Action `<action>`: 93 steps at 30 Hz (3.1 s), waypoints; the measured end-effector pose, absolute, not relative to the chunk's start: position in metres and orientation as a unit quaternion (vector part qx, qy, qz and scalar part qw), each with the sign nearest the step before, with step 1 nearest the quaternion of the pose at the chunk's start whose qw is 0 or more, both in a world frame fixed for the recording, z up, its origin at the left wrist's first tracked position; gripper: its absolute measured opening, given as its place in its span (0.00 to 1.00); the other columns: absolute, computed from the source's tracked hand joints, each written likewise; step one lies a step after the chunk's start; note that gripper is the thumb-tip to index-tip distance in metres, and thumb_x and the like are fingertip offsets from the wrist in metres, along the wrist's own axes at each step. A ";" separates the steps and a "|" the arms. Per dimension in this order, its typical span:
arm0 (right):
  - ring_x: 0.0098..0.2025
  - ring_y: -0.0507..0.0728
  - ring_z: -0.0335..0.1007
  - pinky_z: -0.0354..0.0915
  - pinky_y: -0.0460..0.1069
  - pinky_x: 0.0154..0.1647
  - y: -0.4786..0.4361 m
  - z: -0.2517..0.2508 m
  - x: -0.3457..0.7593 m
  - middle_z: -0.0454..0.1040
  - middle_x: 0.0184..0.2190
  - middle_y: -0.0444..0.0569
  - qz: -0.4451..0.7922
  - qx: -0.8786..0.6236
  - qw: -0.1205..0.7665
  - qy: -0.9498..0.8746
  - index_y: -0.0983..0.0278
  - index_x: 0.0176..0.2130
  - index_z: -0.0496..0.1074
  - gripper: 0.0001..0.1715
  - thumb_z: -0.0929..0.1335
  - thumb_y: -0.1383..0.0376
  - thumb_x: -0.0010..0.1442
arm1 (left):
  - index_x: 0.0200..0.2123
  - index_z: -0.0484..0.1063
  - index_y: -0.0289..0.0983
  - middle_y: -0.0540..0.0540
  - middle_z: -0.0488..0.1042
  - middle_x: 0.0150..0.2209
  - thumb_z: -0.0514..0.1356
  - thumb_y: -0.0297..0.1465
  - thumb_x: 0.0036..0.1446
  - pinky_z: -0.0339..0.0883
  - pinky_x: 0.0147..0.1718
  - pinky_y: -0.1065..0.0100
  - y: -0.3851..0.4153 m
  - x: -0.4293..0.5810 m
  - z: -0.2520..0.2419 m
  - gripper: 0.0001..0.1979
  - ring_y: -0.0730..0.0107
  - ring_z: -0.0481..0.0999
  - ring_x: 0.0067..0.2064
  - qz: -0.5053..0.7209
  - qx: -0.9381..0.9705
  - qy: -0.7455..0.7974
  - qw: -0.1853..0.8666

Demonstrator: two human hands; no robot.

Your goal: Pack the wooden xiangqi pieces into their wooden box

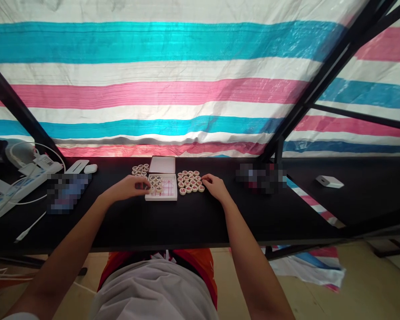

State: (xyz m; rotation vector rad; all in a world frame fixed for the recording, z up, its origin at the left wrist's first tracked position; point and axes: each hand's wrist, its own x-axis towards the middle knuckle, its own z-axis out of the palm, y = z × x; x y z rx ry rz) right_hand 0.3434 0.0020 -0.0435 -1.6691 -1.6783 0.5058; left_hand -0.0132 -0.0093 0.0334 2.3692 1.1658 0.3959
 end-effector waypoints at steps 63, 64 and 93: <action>0.34 0.56 0.71 0.63 0.49 0.38 0.000 -0.039 0.340 0.77 0.32 0.47 0.204 -0.658 0.335 -0.642 0.63 0.36 0.75 0.13 0.64 0.63 0.52 | 0.54 0.66 0.38 0.40 0.69 0.49 0.51 0.37 0.61 0.63 0.49 0.61 0.027 -0.052 0.008 0.20 0.55 0.67 0.52 0.043 0.796 0.604 -0.004; 0.34 0.56 0.71 0.63 0.49 0.38 0.000 -0.039 0.340 0.77 0.32 0.47 0.206 -0.657 0.336 -0.642 0.63 0.36 0.75 0.13 0.64 0.62 0.52 | 0.54 0.67 0.38 0.40 0.69 0.49 0.51 0.37 0.61 0.63 0.50 0.61 0.027 -0.051 0.006 0.20 0.56 0.67 0.52 0.038 0.801 0.597 0.003; 0.35 0.56 0.71 0.63 0.49 0.38 0.000 -0.040 0.342 0.77 0.31 0.47 0.200 -0.659 0.339 -0.641 0.63 0.36 0.75 0.13 0.64 0.62 0.52 | 0.38 0.73 0.40 0.49 0.75 0.40 0.54 0.35 0.60 0.64 0.41 0.72 -0.025 0.020 0.019 0.10 0.69 0.74 0.42 0.114 0.939 0.305 0.111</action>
